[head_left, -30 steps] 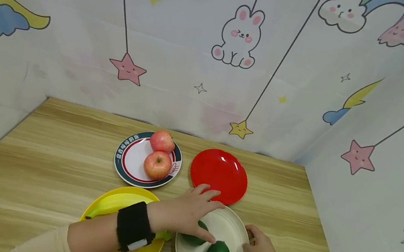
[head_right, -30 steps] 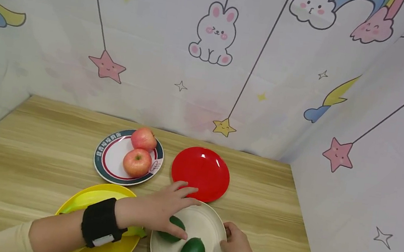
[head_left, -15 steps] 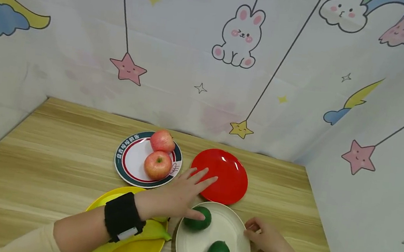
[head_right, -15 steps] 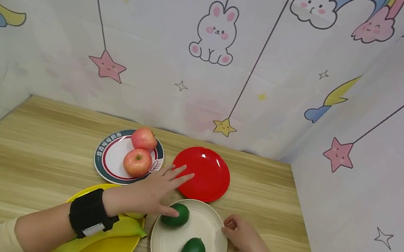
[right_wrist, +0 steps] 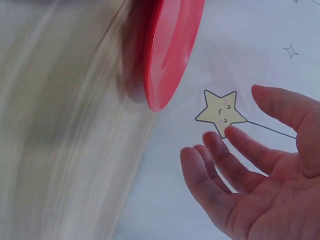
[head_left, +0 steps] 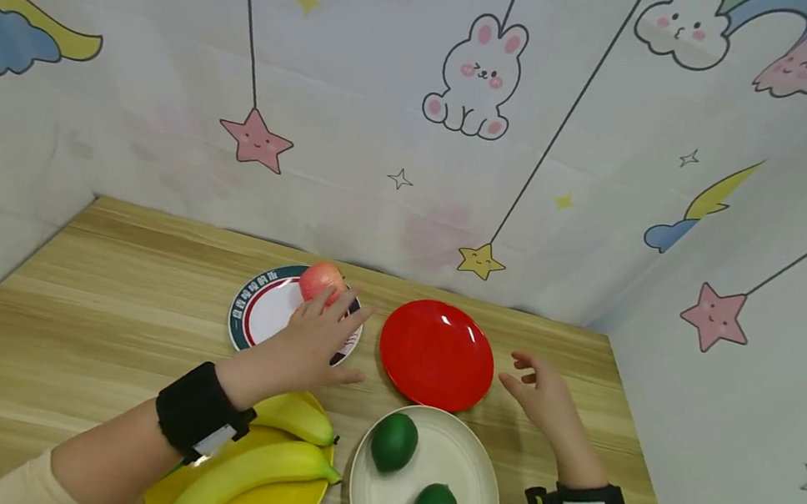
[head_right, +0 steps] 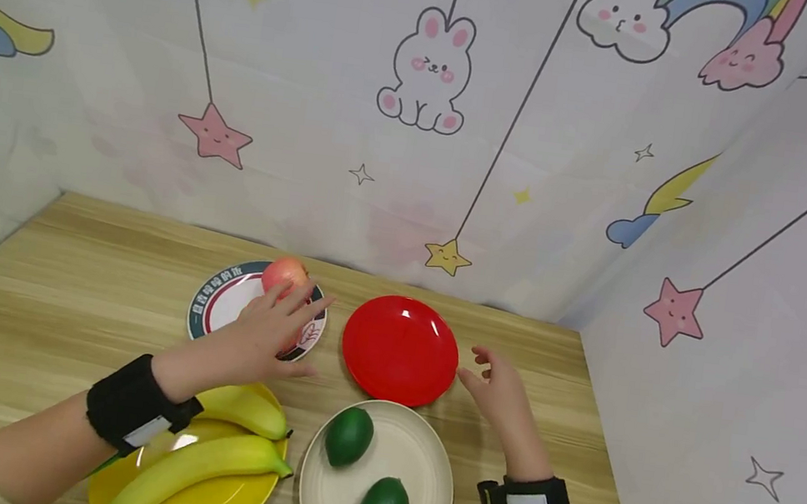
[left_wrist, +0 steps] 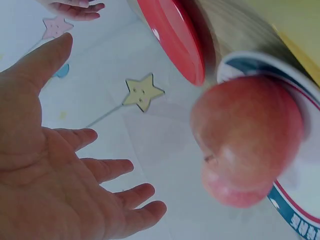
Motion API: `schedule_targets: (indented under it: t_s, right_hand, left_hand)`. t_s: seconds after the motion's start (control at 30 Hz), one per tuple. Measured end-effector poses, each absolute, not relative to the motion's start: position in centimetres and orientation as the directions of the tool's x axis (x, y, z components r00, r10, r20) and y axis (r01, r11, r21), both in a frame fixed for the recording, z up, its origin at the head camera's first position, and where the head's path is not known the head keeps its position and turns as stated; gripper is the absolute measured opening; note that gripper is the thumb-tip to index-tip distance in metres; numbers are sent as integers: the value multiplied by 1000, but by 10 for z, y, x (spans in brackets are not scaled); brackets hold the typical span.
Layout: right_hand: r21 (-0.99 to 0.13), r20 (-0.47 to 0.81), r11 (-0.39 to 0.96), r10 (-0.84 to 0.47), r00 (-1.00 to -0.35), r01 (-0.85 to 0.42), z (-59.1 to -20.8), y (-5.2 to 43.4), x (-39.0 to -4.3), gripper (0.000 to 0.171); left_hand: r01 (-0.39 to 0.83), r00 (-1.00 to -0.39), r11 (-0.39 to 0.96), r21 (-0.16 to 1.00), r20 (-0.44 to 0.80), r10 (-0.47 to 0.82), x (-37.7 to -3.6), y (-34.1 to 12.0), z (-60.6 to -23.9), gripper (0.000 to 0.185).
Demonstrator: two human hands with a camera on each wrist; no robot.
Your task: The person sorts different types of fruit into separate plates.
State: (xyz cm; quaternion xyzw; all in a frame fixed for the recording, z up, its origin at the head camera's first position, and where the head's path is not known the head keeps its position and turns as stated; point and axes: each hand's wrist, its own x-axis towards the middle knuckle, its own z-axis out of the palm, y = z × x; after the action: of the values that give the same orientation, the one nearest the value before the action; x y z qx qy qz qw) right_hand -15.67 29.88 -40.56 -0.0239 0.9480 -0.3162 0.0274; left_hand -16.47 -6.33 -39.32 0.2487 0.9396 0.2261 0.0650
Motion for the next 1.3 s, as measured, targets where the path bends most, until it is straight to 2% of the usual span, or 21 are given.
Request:
schedule_targets:
  t_s: [0.3,0.5,0.63,0.73,1.0,1.13,1.3]
  right_hand:
    - [-567,112,812,-94,-989,-141,-416,292,-187,54]
    - [-566,221,782,-160,-962,-260,-425,290,-201,57]
    - [-547,224,789,-184,-957,-280,-433,291,-209,56]
    - [-547,174,803,-166,-971,-235,-439,291,-213,56]
    - [-585,11,811,-16,-1000,-20,-455,284,-222,60]
    - [-647,-37,763,-8,-999,18,-460,281,-224,59]
    - [-723,-158,675,46,-986,148,-463,275,-223,60]
  left_hand:
    - [407,-902,813,416,41,431,-177,-90,-398,93]
    - [379,-919,827,415,63,389,-182,-102,-405,92]
    - [344,-932,851,397,32,362,-188,-109,-409,95]
    - [326,-935,857,399,5,353,-193,-112,-411,98]
    - [322,-935,852,412,-3,355,-199,-115,-417,100]
    - [307,-935,849,430,-27,353,-199,-116,-419,101]
    - [334,-925,840,427,-21,379,-199,-114,-424,101]
